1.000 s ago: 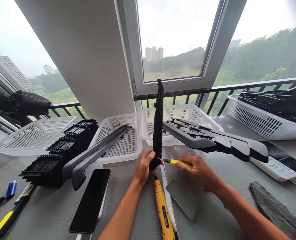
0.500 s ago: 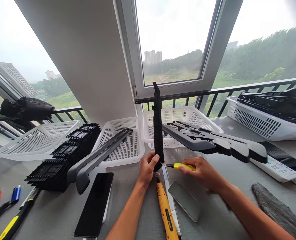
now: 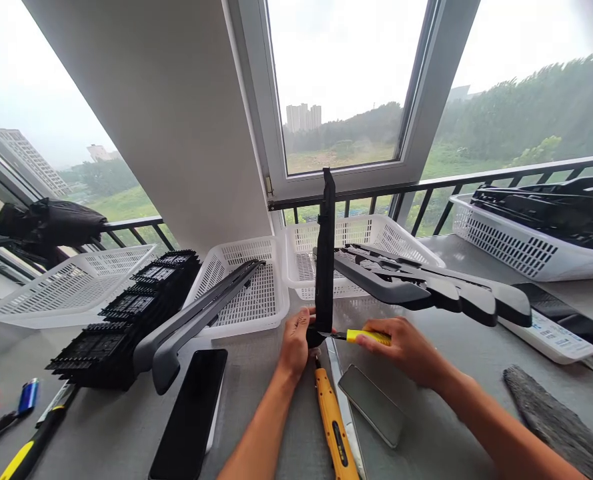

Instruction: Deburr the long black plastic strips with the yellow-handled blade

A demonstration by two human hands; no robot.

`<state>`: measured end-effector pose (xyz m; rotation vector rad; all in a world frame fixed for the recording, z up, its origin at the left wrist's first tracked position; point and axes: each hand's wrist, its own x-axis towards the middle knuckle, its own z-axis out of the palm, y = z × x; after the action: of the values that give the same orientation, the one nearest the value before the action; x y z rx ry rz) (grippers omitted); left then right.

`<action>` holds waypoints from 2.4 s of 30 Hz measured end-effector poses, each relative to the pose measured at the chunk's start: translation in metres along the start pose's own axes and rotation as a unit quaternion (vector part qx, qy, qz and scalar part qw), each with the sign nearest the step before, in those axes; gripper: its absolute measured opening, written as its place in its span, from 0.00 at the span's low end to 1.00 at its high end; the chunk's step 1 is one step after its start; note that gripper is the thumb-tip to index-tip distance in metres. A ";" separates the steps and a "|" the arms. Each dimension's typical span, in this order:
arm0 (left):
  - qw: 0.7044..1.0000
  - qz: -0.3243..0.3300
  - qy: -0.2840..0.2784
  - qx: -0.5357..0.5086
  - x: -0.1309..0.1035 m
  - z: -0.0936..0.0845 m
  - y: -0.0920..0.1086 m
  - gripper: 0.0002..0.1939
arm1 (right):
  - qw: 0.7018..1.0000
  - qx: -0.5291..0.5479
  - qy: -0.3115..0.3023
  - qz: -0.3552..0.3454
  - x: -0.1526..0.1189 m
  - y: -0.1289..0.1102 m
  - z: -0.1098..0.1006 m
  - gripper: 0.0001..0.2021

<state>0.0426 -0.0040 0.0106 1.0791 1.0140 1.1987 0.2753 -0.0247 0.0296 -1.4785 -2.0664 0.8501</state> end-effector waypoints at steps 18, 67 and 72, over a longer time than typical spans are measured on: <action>1.000 0.003 0.004 -0.023 0.005 -0.001 -0.009 0.36 | 0.998 0.046 0.003 0.031 0.001 -0.004 0.006 0.31; 0.998 0.016 0.041 -0.052 -0.001 -0.003 0.002 0.25 | 0.999 -0.038 0.023 -0.018 -0.004 0.000 0.000 0.26; 0.997 0.009 0.043 -0.057 0.001 -0.004 0.001 0.20 | 0.999 -0.034 0.031 -0.017 -0.003 0.003 0.000 0.26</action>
<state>0.0389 -0.0031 0.0106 0.9547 0.9906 1.3106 0.2781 -0.0272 0.0274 -1.4827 -2.0869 0.7187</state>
